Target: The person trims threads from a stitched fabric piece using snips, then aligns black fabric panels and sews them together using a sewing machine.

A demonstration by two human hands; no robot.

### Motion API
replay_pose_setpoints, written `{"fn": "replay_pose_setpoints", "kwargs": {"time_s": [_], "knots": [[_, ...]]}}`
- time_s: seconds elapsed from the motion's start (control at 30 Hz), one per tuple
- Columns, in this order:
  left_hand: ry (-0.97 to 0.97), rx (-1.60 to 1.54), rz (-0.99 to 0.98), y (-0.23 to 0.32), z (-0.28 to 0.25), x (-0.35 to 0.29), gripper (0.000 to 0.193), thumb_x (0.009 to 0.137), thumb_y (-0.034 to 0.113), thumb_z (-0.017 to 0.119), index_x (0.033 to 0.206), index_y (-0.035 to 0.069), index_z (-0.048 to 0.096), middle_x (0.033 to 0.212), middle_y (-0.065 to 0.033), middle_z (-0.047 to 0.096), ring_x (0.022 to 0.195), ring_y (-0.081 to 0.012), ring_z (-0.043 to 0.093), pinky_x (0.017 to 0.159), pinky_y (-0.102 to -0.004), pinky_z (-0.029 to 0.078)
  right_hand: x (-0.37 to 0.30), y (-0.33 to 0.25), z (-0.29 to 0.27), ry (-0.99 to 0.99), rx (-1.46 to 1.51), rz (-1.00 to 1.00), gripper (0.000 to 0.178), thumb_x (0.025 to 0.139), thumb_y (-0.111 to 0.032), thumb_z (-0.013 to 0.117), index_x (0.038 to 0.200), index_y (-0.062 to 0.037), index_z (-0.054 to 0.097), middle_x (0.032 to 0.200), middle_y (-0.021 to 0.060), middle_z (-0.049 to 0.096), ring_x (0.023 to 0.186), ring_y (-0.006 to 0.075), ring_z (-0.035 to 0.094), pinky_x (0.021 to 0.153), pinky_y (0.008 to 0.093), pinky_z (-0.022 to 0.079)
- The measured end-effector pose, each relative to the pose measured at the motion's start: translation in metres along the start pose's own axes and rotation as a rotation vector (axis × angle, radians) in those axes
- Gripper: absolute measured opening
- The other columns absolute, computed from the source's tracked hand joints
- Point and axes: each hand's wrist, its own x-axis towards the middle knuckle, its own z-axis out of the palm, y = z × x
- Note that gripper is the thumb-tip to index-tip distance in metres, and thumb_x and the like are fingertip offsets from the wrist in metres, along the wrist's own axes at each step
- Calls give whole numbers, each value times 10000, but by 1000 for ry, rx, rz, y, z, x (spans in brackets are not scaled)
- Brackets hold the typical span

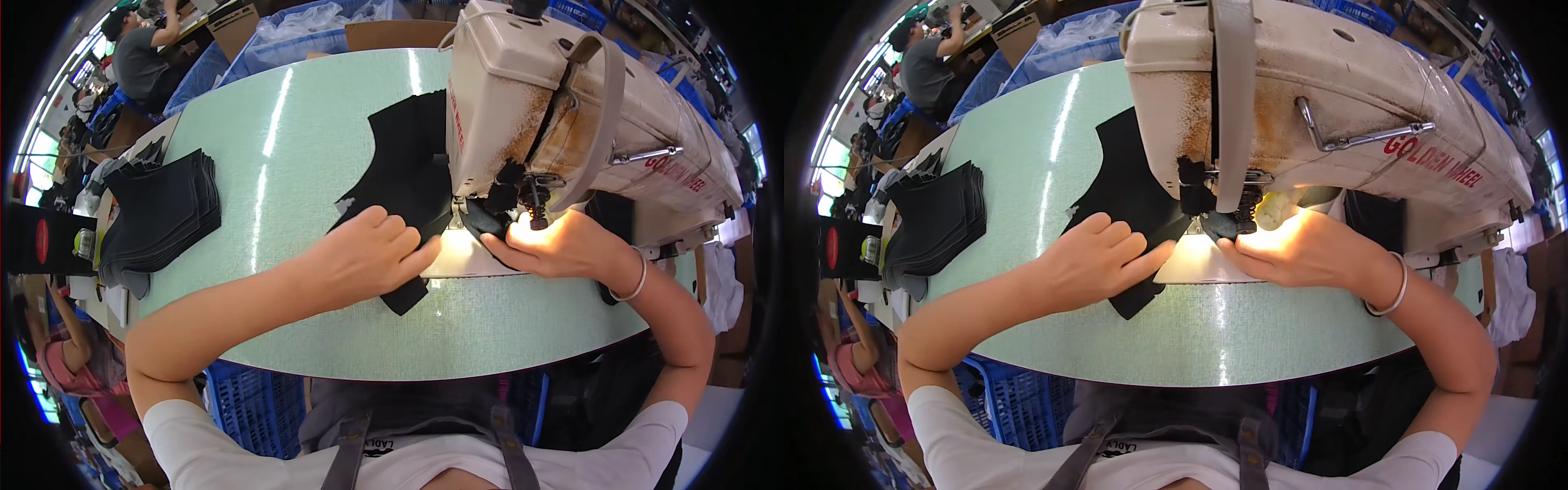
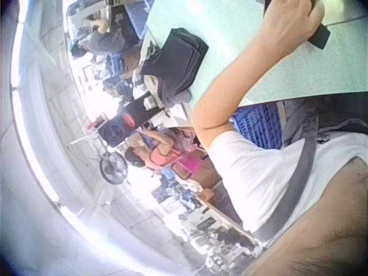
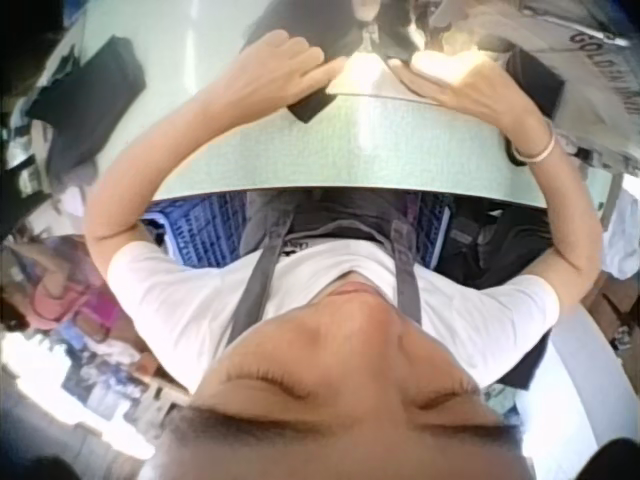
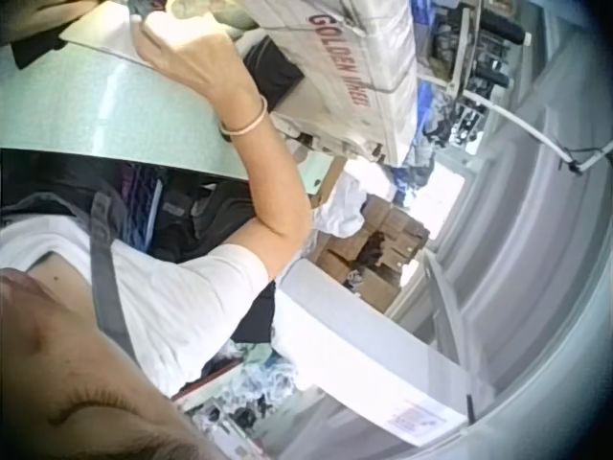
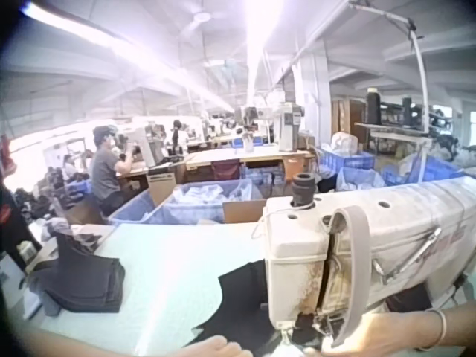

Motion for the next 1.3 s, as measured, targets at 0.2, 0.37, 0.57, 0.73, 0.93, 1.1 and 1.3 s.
{"fn": "replay_pose_setpoints", "kwargs": {"time_s": [0.2, 0.37, 0.57, 0.73, 0.93, 1.1, 1.3], "knots": [[-15, 469, 41, 9, 2, 17, 359, 753, 119, 629, 1095, 11, 641, 960, -35, 617, 657, -130, 420, 586, -274, 316, -3, -11, 26, 138, -37, 97, 420, 792, -155, 635, 1208, -103, 656, 944, -19, 642, 568, 54, 576, 406, 230, 417], [-59, 125, -127, 10, 3, 31, 215, 721, 93, 635, 933, 72, 612, 819, -42, 603, 665, -144, 524, 570, -288, 360, 12, -28, 26, 151, 78, 374, 375, 716, -141, 651, 1083, -84, 703, 634, -8, 578, 513, 131, 559, 479, 295, 436], [147, -79, -353, 28, 18, 25, 497, 656, 35, 657, 1152, 71, 641, 1058, -23, 646, 732, -183, 538, 600, -318, 384, 31, -50, 18, 153, 260, 604, 357, 704, -117, 637, 1052, -83, 706, 847, 21, 664, 678, 158, 625, 575, 321, 478], [192, -135, -289, 29, 22, 23, 440, 651, 47, 650, 1090, 55, 664, 1047, -22, 652, 718, -178, 523, 600, -319, 384, 25, -56, 20, 135, 216, 600, 331, 718, -111, 624, 1036, -68, 703, 956, 38, 682, 724, 163, 635, 589, 320, 480], [217, -149, -287, 32, 26, 25, 414, 649, 62, 645, 1061, 44, 679, 1050, -27, 661, 755, -188, 517, 620, -335, 391, 31, -59, 20, 142, 237, 609, 341, 719, -97, 628, 1050, -51, 696, 994, 82, 681, 761, 185, 642, 592, 327, 478], [297, -222, -318, 25, 32, 26, 386, 664, 57, 642, 1046, 62, 698, 1039, -25, 681, 868, -221, 528, 758, -359, 431, 34, -57, 23, 176, 266, 653, 364, 700, -86, 644, 1058, -58, 697, 944, 77, 680, 753, 201, 640, 610, 350, 477], [350, -237, -336, 19, 42, 29, 373, 653, 90, 674, 1025, 85, 704, 1031, -1, 676, 896, -225, 533, 776, -365, 429, 28, -51, 41, 281, 244, 653, 350, 709, -63, 641, 1053, -80, 700, 863, 56, 676, 734, 211, 634, 623, 366, 469]]}}
